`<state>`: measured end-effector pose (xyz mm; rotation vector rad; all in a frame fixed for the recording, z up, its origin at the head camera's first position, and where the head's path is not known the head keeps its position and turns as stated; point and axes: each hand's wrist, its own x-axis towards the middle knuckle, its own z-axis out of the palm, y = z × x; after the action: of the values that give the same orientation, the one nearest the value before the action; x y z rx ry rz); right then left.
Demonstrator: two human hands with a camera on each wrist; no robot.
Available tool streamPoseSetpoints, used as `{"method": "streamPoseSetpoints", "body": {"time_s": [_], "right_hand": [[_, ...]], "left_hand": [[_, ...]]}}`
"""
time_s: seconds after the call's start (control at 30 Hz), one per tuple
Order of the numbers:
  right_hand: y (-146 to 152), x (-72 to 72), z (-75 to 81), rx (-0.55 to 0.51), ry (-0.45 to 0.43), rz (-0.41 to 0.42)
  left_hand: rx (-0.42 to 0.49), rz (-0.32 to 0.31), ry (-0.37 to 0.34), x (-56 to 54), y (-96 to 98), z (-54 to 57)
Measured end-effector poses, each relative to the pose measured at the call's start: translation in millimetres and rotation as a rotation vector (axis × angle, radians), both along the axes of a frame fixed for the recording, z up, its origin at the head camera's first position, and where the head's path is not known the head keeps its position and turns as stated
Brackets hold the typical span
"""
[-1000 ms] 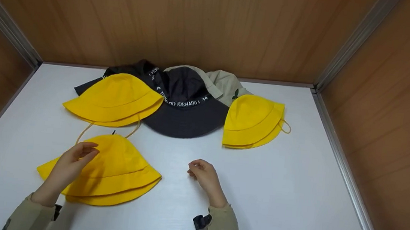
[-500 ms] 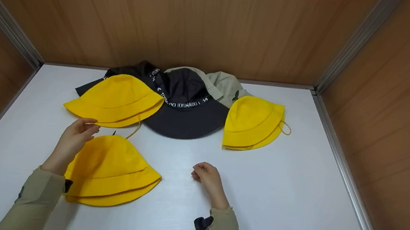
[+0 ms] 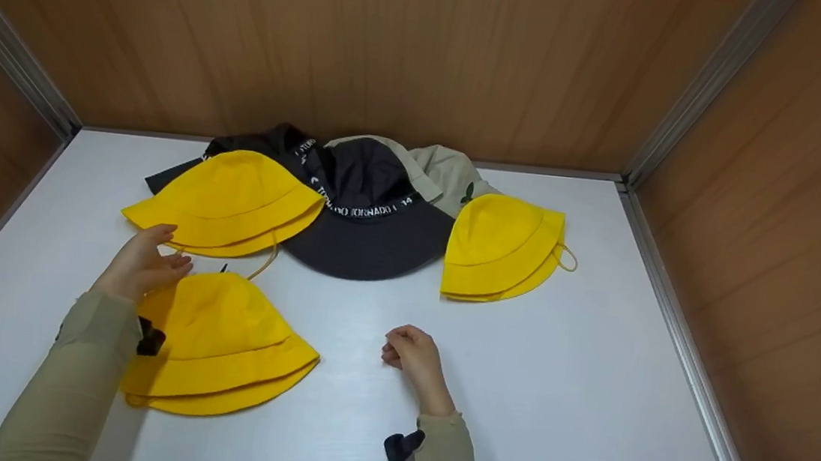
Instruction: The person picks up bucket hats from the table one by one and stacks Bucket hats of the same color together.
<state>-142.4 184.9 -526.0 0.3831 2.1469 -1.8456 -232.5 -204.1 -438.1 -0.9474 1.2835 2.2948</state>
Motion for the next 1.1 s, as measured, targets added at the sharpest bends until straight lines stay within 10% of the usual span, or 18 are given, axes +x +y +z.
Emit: {"method": "streamPoseSetpoints", "body": {"time_s": [0.33,0.6,1.1], "right_hand": [[-0.5,-1.7,-0.8,0.027,-0.004,0.007],[1.0,-1.8,-1.9,-0.015,-0.007,0.007],[1.4,-1.5,-2.1,0.010,0.000,0.016]], "left_hand": [[0.344,0.325,-0.109,-18.9,-12.7,-25.8],[0.484,0.456,-0.116,-12.3,-16.1,-30.7],[0.553,0.486,-0.101,-17.6,-18.3,-36.7]]}}
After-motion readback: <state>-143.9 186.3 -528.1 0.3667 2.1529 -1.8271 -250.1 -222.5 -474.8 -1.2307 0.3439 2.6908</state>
